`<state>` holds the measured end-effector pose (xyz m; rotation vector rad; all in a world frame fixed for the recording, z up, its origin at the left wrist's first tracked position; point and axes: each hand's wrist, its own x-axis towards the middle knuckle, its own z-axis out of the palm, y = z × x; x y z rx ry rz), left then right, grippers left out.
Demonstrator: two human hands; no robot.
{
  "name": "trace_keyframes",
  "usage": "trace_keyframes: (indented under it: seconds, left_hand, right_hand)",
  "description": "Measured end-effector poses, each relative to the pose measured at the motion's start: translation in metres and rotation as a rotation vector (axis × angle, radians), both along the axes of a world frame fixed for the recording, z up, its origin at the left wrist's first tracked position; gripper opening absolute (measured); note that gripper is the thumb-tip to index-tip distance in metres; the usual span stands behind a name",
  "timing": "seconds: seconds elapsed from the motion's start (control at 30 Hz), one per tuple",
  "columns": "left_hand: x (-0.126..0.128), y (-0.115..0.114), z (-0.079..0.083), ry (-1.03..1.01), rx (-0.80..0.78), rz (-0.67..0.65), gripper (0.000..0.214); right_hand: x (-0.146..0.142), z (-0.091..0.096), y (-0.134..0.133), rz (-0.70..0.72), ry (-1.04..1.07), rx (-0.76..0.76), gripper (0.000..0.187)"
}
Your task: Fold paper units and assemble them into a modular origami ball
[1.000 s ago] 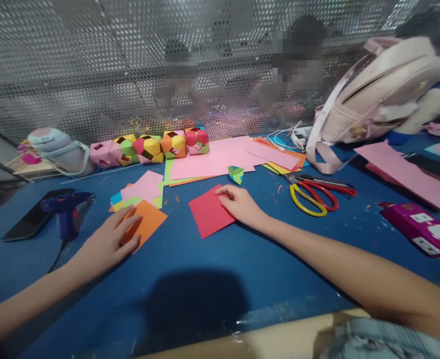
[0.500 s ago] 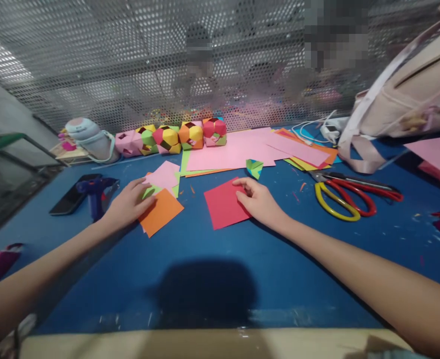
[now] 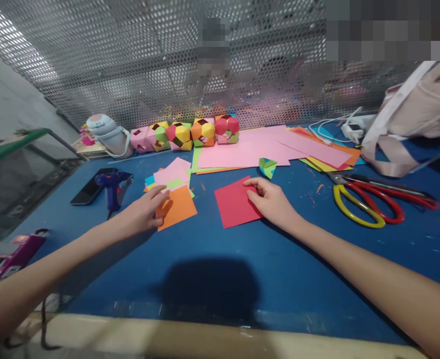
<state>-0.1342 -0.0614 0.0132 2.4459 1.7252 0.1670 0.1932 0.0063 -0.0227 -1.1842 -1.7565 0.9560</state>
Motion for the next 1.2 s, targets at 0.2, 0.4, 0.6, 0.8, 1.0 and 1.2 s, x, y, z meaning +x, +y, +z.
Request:
trace_keyframes:
  seconds: [0.2, 0.4, 0.6, 0.8, 1.0, 1.2]
  left_hand:
    - [0.003, 0.026, 0.002, -0.084, 0.126, 0.112, 0.007]
    - [0.058, 0.021, 0.015, -0.436, 0.09, 0.119, 0.023]
    - [0.107, 0.013, 0.004, -0.63, -0.253, 0.084, 0.024]
    - [0.116, 0.013, -0.015, -0.655, -0.118, 0.08, 0.014]
    - [0.111, 0.023, -0.024, -0.585, 0.061, -0.02, 0.01]
    - [0.097, 0.03, -0.028, -0.515, 0.102, -0.153, 0.013]
  right_hand:
    - [-0.002, 0.002, 0.002, -0.017, 0.156, -0.084, 0.042]
    - [-0.011, 0.012, -0.007, 0.039, 0.333, -0.384, 0.037]
    - [-0.013, 0.019, -0.022, 0.094, 0.136, -0.31, 0.022]
    - [-0.013, 0.018, -0.024, 0.106, -0.006, -0.067, 0.013]
    - [-0.005, 0.009, -0.027, 0.23, -0.109, 0.495, 0.009]
    - [0.001, 0.009, -0.039, 0.419, -0.339, 0.833, 0.012]
